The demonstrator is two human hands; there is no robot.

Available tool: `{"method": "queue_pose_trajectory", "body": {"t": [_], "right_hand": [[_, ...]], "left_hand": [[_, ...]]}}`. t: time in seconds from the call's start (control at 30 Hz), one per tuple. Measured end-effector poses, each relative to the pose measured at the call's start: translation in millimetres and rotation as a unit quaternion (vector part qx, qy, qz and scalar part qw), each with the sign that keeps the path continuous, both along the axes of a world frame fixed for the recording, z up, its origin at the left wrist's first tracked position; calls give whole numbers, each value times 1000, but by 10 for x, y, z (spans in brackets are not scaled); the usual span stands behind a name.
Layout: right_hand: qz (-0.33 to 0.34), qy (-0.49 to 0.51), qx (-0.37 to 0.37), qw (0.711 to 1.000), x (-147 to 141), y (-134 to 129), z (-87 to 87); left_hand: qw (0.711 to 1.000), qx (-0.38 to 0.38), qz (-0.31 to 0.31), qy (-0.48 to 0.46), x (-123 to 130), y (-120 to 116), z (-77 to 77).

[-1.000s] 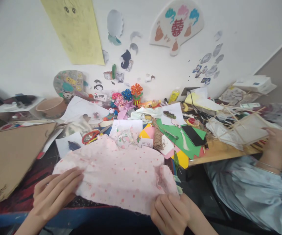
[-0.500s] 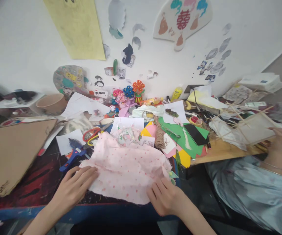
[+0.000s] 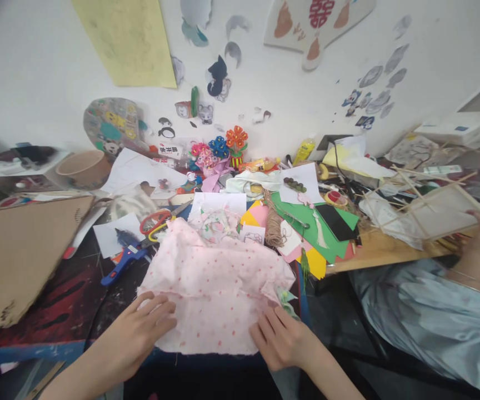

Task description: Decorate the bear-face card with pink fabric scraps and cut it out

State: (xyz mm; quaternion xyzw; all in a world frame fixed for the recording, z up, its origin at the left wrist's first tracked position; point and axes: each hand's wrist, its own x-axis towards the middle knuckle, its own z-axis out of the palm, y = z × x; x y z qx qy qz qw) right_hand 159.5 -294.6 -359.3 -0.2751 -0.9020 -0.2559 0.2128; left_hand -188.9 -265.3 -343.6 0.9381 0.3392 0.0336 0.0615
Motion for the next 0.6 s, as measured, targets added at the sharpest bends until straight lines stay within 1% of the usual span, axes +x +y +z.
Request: {"method": "queue_pose_trajectory", "body": {"t": [0.07, 0.13, 0.2, 0.23, 0.3, 0.37, 0.47, 0.6], "right_hand": [[-1, -7, -9, 1000, -14, -7, -3], [-8, -12, -17, 1000, -20, -8, 4], [-13, -14, -19, 1000, -19, -5, 21], [-14, -14, -18, 1000, -18, -2, 31], [-14, -17, -15, 1000, -16, 4, 55], [-15, -25, -15, 999, -17, 9, 81], [-17, -36, -12, 999, -16, 9, 109], [-26, -38, -9, 999, -3, -1, 104]], "left_hand": [[999, -42, -11, -32, 104, -39, 89], [994, -64, -38, -80, 236, -50, 169], [988, -64, -59, -126, 387, -36, 216], [985, -58, -59, -150, 464, -26, 220], [976, -52, -47, -205, 615, -7, 188], [967, -69, -42, -242, 748, 4, 114], [966, -91, -51, -238, 893, 16, -11], [972, -85, -62, -208, 970, 43, -109]]}}
